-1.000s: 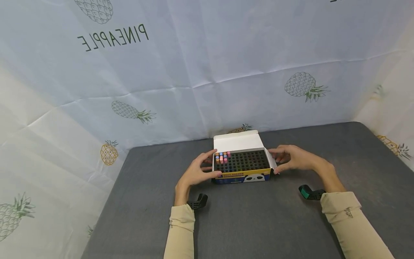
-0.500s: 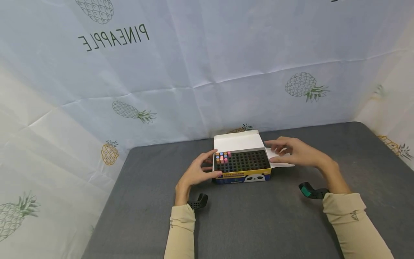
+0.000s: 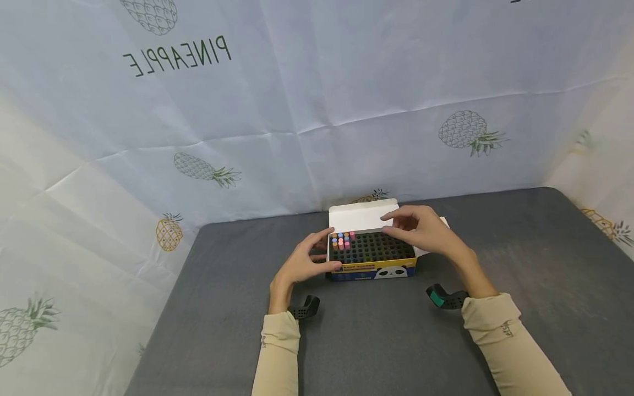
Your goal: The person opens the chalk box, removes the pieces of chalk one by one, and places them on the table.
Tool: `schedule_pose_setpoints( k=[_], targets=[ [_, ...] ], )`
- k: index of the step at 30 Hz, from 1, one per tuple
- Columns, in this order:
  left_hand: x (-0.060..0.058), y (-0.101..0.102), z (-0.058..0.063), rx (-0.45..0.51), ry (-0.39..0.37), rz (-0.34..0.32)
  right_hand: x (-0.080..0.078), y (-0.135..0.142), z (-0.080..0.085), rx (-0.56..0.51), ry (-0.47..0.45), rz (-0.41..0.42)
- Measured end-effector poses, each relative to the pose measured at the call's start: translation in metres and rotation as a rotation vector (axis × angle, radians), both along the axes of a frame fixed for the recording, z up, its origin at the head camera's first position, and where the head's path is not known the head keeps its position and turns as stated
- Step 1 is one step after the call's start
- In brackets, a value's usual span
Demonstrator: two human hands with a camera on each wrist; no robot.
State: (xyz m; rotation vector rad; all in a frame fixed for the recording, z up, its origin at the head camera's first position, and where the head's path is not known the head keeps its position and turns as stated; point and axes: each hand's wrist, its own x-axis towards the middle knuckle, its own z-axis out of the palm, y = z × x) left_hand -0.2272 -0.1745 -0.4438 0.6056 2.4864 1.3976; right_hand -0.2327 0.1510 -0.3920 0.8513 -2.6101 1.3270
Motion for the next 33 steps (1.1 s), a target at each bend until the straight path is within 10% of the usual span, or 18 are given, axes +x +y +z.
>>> schedule_pose_setpoints(
  k=[11,33],
  targets=[
    [0.001,0.000,-0.001,0.018,0.000,-0.006,-0.006,-0.059,-0.019,-0.036,-0.029,-0.070],
    [-0.001,0.000,0.000,0.034,0.002,-0.024,-0.011,-0.080,-0.024,0.041,-0.007,-0.161]
  ],
)
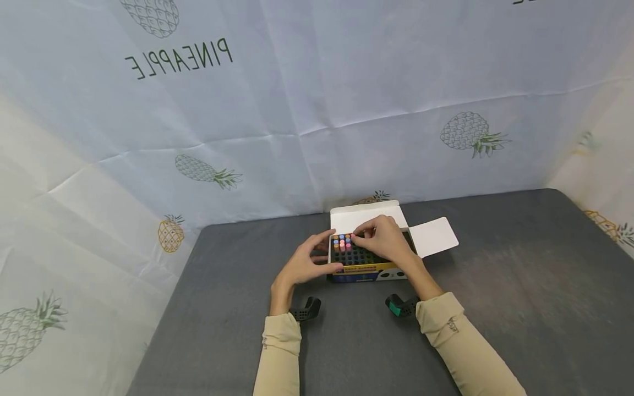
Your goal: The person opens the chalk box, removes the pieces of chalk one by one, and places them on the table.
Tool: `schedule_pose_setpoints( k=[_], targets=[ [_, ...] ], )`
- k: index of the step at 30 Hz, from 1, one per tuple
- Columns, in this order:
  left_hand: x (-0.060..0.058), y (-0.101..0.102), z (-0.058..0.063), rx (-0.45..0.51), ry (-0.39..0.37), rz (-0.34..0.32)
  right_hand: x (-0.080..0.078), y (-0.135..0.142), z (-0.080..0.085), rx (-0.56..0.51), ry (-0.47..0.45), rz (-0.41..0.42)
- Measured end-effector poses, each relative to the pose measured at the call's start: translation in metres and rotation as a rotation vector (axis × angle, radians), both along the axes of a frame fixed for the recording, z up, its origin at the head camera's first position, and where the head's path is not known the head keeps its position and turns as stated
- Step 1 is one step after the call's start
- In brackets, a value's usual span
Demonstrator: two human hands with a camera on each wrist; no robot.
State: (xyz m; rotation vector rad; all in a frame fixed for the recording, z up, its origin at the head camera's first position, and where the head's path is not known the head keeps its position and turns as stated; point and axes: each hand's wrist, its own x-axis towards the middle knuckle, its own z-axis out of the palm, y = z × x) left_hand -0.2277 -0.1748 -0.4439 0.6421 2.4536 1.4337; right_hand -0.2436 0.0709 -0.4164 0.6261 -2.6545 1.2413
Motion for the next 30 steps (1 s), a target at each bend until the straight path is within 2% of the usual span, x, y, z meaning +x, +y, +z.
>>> schedule_pose_setpoints(
  k=[8,18,25,30],
  targets=[
    [0.000,0.001,0.000,0.012,0.002,-0.005,-0.002,-0.001,0.000,-0.175,0.009,0.001],
    [0.000,-0.001,-0.001,0.006,0.011,-0.009,-0.004,-0.003,0.001,-0.140,-0.039,-0.007],
    [0.000,0.000,-0.001,0.019,0.002,-0.004,-0.004,-0.004,0.002,-0.228,-0.007,0.020],
    [0.000,-0.001,-0.002,0.029,-0.002,0.002,0.000,-0.002,0.010,-0.284,0.000,0.019]
  ],
)
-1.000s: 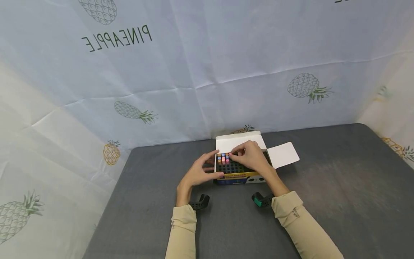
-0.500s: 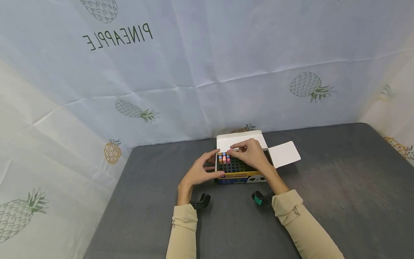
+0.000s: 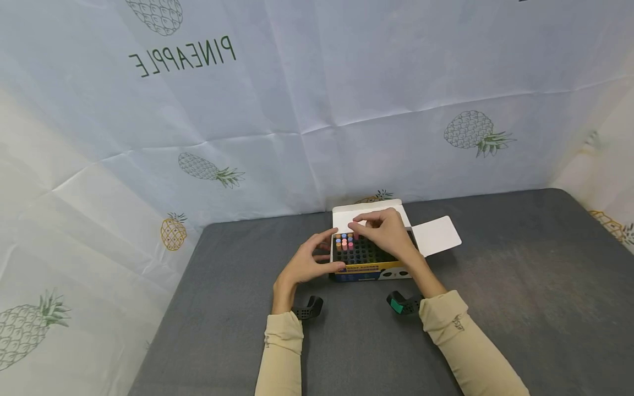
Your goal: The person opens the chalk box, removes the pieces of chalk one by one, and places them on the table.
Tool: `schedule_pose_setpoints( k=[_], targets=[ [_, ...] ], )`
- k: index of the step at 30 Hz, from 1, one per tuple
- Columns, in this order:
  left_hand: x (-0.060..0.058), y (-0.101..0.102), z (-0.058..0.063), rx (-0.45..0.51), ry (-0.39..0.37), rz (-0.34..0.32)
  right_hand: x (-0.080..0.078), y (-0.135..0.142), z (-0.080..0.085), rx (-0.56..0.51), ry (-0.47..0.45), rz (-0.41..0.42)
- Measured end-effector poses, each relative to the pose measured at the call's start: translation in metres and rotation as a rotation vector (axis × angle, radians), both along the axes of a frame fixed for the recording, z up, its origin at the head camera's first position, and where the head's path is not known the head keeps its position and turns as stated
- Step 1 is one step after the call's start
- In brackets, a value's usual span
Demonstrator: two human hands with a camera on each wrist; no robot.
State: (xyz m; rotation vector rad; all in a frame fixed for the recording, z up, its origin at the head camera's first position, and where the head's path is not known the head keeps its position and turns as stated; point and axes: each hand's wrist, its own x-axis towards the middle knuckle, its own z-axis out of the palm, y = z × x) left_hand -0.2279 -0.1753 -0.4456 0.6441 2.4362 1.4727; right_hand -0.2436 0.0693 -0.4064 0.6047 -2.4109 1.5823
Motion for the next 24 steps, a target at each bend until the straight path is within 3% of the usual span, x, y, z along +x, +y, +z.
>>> schedule_pose_setpoints(
  k=[6,12,18,24],
  targets=[
    [0.000,0.000,0.000,-0.004,0.001,0.000,0.008,0.008,0.013,-0.006,0.019,-0.019],
    [0.000,0.000,0.000,-0.011,-0.004,0.004,0.018,0.024,0.025,-0.003,0.028,0.012],
    [0.000,0.000,0.000,-0.028,-0.005,0.013,0.032,0.041,0.033,-0.008,-0.016,0.089],
    [0.000,0.000,-0.001,-0.034,0.003,0.014,0.047,0.061,0.040,0.055,-0.042,0.208]
  ],
)
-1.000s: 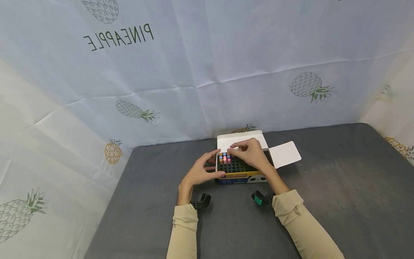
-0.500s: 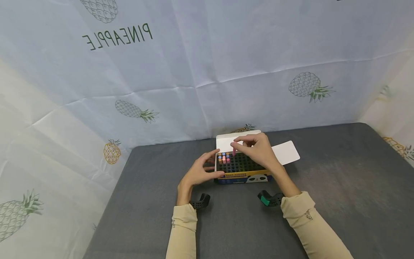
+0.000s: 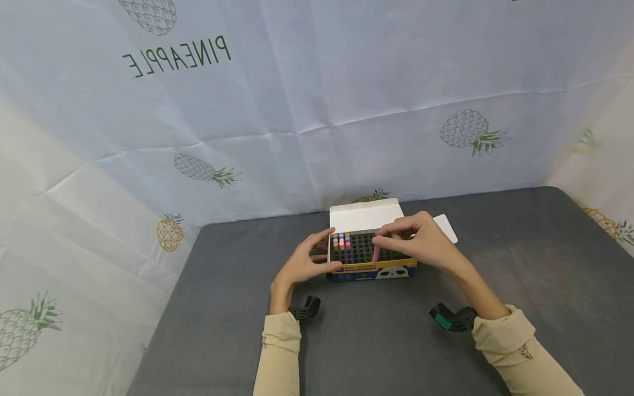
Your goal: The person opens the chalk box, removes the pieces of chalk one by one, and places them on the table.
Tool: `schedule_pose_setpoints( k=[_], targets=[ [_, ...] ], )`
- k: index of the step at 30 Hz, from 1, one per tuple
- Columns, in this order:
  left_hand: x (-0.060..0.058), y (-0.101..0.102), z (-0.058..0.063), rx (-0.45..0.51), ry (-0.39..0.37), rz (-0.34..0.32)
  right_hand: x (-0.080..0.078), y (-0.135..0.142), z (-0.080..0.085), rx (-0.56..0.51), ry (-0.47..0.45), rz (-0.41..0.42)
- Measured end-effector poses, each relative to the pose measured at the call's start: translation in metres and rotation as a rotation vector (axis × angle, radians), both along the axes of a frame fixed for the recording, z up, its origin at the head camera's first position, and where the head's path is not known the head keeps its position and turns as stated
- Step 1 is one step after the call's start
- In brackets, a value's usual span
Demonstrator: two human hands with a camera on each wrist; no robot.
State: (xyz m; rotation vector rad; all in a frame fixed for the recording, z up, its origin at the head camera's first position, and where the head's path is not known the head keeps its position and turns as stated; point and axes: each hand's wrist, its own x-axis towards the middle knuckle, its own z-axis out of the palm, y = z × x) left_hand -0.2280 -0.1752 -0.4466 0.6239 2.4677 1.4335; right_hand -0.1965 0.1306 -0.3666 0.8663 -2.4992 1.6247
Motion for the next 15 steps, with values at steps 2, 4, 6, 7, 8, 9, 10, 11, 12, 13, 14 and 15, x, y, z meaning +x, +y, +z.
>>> schedule_pose_setpoints(
  k=[2,4,6,7,8,9,10,11,12,13,14,15],
  targets=[
    [0.000,0.000,0.000,0.003,-0.001,-0.004,0.006,0.009,0.001,0.020,-0.013,0.028],
    [0.001,0.000,0.001,0.003,-0.003,-0.011,0.012,0.019,0.001,0.035,-0.034,0.052],
    [0.001,0.000,0.001,0.002,-0.007,-0.015,0.019,0.031,0.000,0.046,-0.062,0.061],
    [0.001,0.000,0.001,0.003,-0.006,-0.017,0.021,0.037,-0.002,0.051,-0.072,0.058],
    [0.001,0.000,0.001,0.002,-0.008,-0.017,0.024,0.043,-0.003,0.055,-0.076,0.058],
    [0.000,0.000,0.001,0.003,-0.008,-0.016,0.026,0.049,-0.005,0.062,-0.080,0.053],
    [0.000,0.000,0.001,0.006,-0.007,-0.015,0.028,0.055,-0.007,0.068,-0.088,0.047],
    [0.000,0.000,0.001,0.009,-0.006,-0.014,0.030,0.060,-0.010,0.074,-0.094,0.037],
    [0.000,-0.001,0.000,0.011,-0.004,-0.013,0.031,0.066,-0.013,0.079,-0.096,0.030],
    [0.000,-0.001,0.000,0.011,-0.003,-0.013,0.032,0.071,-0.016,0.086,-0.103,0.021],
    [0.000,-0.001,0.000,0.010,-0.005,-0.012,0.033,0.077,-0.020,0.087,-0.107,0.023],
    [0.000,-0.001,-0.001,0.009,-0.004,-0.013,0.034,0.082,-0.023,0.090,-0.113,0.028]
  ],
)
